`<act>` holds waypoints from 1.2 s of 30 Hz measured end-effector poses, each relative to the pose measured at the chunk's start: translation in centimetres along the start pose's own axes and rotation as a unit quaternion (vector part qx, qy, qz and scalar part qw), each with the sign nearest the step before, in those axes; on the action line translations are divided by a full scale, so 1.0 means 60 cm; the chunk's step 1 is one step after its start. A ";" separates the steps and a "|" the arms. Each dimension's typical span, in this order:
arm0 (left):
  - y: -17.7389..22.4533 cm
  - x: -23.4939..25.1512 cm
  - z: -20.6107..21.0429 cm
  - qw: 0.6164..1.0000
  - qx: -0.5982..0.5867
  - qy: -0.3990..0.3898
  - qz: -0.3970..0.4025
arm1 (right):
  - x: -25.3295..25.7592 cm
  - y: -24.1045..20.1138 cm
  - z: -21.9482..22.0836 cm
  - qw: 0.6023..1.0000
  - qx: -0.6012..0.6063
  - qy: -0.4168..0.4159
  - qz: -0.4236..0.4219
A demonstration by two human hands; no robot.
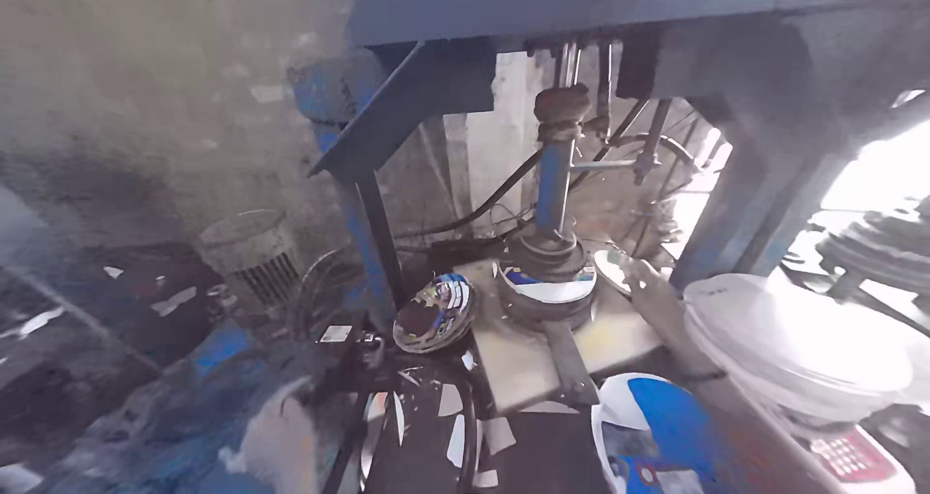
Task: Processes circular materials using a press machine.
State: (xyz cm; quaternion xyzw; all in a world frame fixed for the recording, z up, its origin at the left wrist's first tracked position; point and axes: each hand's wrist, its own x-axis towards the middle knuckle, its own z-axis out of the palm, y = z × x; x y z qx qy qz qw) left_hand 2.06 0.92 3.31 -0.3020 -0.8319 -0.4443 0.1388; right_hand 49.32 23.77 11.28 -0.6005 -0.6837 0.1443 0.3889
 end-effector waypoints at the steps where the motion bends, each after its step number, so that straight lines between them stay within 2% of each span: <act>1: -0.023 -0.011 0.009 0.999 -0.024 0.036 0.021 | -0.022 -0.008 -0.012 1.000 -0.011 -0.027 -0.006; 4: -0.018 -0.022 0.005 0.998 -0.047 0.045 0.021 | -0.098 -0.022 -0.007 0.975 -0.002 -0.216 -0.052; 6: -0.008 -0.015 0.000 0.998 -0.045 0.047 0.016 | -0.134 -0.070 0.028 0.924 0.044 -0.376 -0.052; 8: 0.019 -0.021 -0.017 0.998 -0.061 0.020 -0.002 | -0.149 -0.143 0.068 0.889 0.056 -0.454 -0.021; 9: 0.019 -0.022 -0.019 0.999 -0.047 0.010 -0.006 | -0.144 -0.175 0.091 0.881 0.072 -0.467 0.005; 13: -0.003 -0.012 -0.014 0.999 -0.052 -0.013 -0.008 | -0.118 -0.243 0.205 0.863 0.222 -0.438 0.116; 16: -0.011 -0.005 -0.018 0.998 -0.038 -0.050 0.005 | -0.122 -0.258 0.271 0.833 0.279 -0.438 0.190; 21: -0.016 -0.005 -0.010 0.997 -0.067 -0.033 0.028 | -0.153 -0.249 0.311 0.815 0.313 -0.417 0.253; 23: -0.019 -0.007 -0.002 0.996 -0.075 -0.009 0.041 | -0.156 -0.261 0.317 0.822 0.305 -0.400 0.268; 26: -0.021 -0.007 0.002 0.995 -0.090 0.005 0.049 | -0.156 -0.278 0.332 0.842 0.267 -0.393 0.256; 30: -0.020 -0.008 -0.006 0.996 -0.076 -0.014 0.037 | -0.168 -0.271 0.327 0.864 0.302 -0.337 0.220; 34: 0.021 -0.006 -0.021 0.998 -0.041 -0.011 0.051 | -0.160 -0.250 0.253 0.932 0.227 -0.277 0.064; 36: 0.094 -0.032 -0.026 0.975 -0.205 -0.044 0.076 | -0.152 -0.248 0.196 0.934 0.191 -0.303 -0.013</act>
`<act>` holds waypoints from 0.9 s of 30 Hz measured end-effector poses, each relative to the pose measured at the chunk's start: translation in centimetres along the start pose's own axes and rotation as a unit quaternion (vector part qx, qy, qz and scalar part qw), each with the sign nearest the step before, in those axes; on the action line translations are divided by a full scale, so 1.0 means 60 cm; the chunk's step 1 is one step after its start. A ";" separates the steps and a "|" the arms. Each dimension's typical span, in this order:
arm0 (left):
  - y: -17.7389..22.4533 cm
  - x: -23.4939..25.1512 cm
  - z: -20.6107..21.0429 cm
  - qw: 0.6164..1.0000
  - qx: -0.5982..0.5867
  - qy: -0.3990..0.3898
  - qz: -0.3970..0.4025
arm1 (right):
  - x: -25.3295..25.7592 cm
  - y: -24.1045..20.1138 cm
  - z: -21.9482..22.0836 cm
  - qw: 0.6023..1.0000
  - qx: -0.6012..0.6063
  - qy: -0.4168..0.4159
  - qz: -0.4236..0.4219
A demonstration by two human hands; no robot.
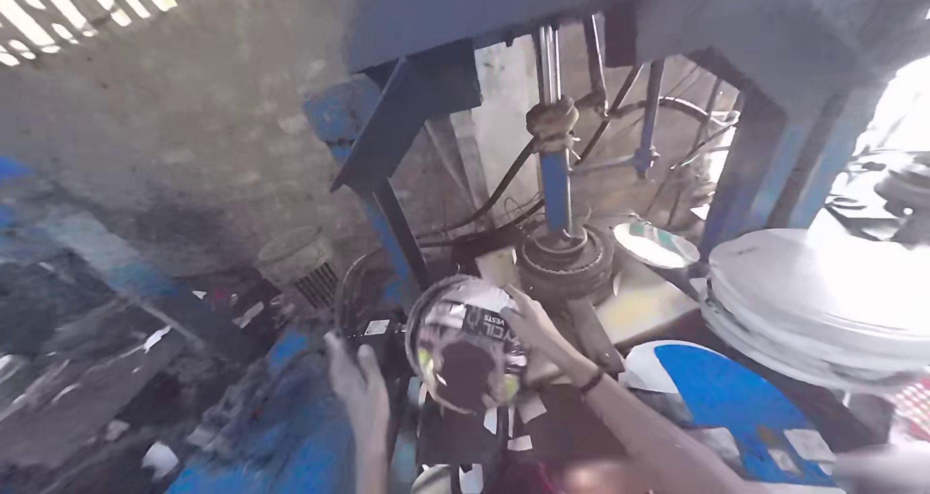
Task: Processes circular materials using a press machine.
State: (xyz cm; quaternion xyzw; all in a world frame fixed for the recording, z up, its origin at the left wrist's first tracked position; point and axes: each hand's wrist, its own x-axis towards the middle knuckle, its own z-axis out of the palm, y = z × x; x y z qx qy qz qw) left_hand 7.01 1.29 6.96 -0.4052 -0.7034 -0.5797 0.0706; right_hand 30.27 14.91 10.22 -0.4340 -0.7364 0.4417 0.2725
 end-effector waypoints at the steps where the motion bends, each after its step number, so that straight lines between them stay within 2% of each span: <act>1: 0.054 -0.019 0.012 0.994 -0.091 -0.060 -0.027 | -0.014 -0.009 -0.018 0.999 -0.027 -0.018 -0.019; 3: 0.182 -0.058 0.009 0.950 -0.176 -0.202 -0.163 | -0.041 -0.020 -0.048 0.994 -0.094 -0.033 -0.035; 5: 0.156 -0.095 0.031 0.938 -0.258 -0.215 -0.089 | -0.064 -0.022 -0.085 0.990 -0.136 0.002 -0.045; 7: 0.118 -0.114 0.046 0.934 -0.274 -0.226 -0.050 | -0.104 -0.018 -0.132 0.975 -0.183 0.108 -0.064; 9: 0.103 -0.136 0.052 0.935 -0.274 -0.202 -0.098 | -0.147 -0.015 -0.169 0.927 -0.236 0.281 -0.079; 11: 0.113 -0.153 0.053 0.924 -0.291 -0.156 -0.192 | -0.172 -0.014 -0.194 0.848 -0.305 0.425 -0.084; 12: 0.127 -0.158 0.056 0.914 -0.308 -0.133 -0.230 | -0.184 -0.014 -0.197 0.816 -0.328 0.463 -0.109; 13: 0.141 -0.164 0.062 0.901 -0.336 -0.129 -0.243 | -0.199 -0.013 -0.194 0.811 -0.324 0.467 -0.140; 14: 0.157 -0.172 0.074 0.889 -0.370 -0.137 -0.232 | -0.217 -0.012 -0.184 0.838 -0.292 0.431 -0.166; 16: 0.194 -0.189 0.108 0.883 -0.404 -0.150 -0.184 | -0.239 -0.004 -0.165 0.919 -0.173 0.292 -0.199; 18: 0.204 -0.201 0.140 0.916 -0.364 -0.138 -0.095 | -0.243 0.014 -0.159 0.967 -0.076 0.174 -0.168; 21: 0.190 -0.223 0.176 0.953 -0.254 -0.166 -0.005 | -0.250 0.028 -0.181 0.995 -0.039 0.066 -0.063; 23: 0.189 -0.237 0.182 0.949 -0.253 -0.188 -0.003 | -0.249 0.051 -0.195 0.995 -0.019 0.067 -0.065; 25: 0.200 -0.232 0.159 0.911 -0.340 -0.231 0.005 | -0.259 0.076 -0.209 0.989 0.053 0.082 -0.110; 27: 0.215 -0.204 0.115 0.826 -0.462 -0.317 0.056 | -0.291 0.078 -0.220 0.974 0.147 0.055 -0.163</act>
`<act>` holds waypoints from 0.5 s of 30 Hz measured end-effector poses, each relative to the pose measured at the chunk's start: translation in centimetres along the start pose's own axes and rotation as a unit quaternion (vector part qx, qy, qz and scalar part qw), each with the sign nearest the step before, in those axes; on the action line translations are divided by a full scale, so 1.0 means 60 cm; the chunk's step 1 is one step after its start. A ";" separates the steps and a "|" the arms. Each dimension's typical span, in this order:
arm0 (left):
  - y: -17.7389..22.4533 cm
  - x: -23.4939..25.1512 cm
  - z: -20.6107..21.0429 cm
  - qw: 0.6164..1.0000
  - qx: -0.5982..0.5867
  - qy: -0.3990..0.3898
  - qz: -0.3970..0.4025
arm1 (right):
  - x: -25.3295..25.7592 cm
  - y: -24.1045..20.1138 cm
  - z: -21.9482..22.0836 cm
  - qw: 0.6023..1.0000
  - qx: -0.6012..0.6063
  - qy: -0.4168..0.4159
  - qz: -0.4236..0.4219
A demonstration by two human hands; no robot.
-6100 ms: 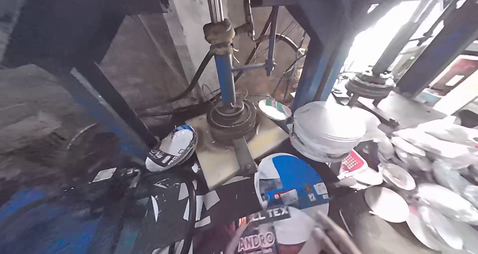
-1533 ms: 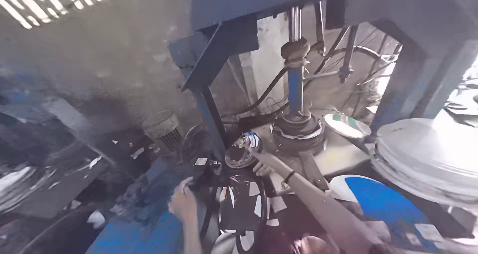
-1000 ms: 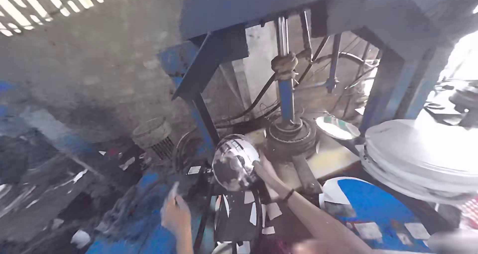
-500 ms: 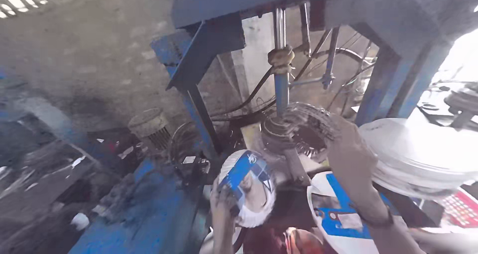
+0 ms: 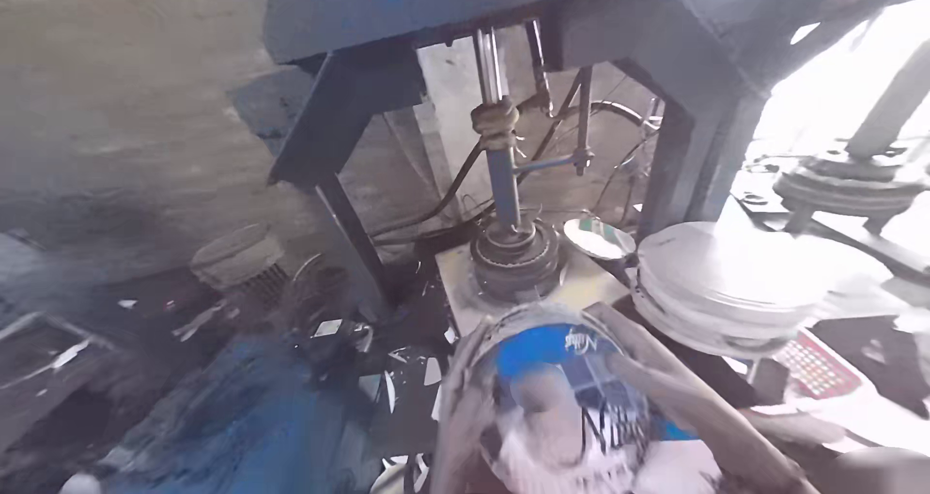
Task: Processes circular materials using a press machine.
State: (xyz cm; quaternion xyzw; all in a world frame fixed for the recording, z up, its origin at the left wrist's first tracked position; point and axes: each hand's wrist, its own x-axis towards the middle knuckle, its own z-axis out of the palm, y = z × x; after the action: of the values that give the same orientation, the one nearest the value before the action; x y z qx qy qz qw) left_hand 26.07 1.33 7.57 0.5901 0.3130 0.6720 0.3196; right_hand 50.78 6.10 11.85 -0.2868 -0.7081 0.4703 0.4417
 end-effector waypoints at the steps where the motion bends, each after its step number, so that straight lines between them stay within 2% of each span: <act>1: 0.024 0.007 -0.006 0.997 -0.029 -0.064 0.027 | -0.021 -0.022 0.005 1.000 0.002 -0.001 -0.020; 2: 0.048 0.009 -0.004 0.993 -0.025 -0.107 0.052 | -0.044 -0.048 0.023 0.998 -0.030 0.021 -0.043; 3: 0.069 0.002 0.007 0.990 -0.004 -0.117 0.075 | -0.067 -0.062 0.047 0.993 -0.069 0.056 -0.079; 5: 0.097 -0.027 0.043 0.990 0.064 -0.092 0.087 | -0.110 -0.063 0.103 0.970 -0.120 0.135 -0.160; 7: 0.087 -0.073 0.089 0.989 0.119 -0.051 0.071 | -0.148 -0.013 0.167 0.931 -0.197 0.221 -0.212; 8: 0.072 -0.094 0.106 0.988 0.141 -0.029 0.054 | -0.155 0.009 0.192 0.912 -0.243 0.249 -0.215; 9: 0.054 -0.107 0.114 0.987 0.154 -0.004 0.032 | -0.155 0.023 0.199 0.914 -0.262 0.242 -0.193; 10: 0.032 -0.110 0.114 0.988 0.152 0.028 0.012 | -0.142 0.028 0.187 0.934 -0.240 0.214 -0.155; 12: 0.006 -0.120 0.101 0.990 0.105 0.078 -0.046 | -0.104 0.018 0.121 0.981 -0.139 0.131 -0.018; 13: 0.003 -0.124 0.090 0.990 0.058 0.094 -0.088 | -0.083 0.017 0.073 0.991 -0.056 0.113 0.042; 15: 0.001 -0.146 0.079 0.978 -0.008 0.098 -0.185 | -0.067 0.053 -0.018 0.986 0.069 0.134 0.066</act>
State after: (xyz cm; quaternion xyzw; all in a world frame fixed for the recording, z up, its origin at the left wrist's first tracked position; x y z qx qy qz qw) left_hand 31.65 -5.52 2.94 0.4506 0.4416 0.6582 0.4108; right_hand 53.50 4.47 7.63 -0.3620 -0.5880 0.5032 0.5196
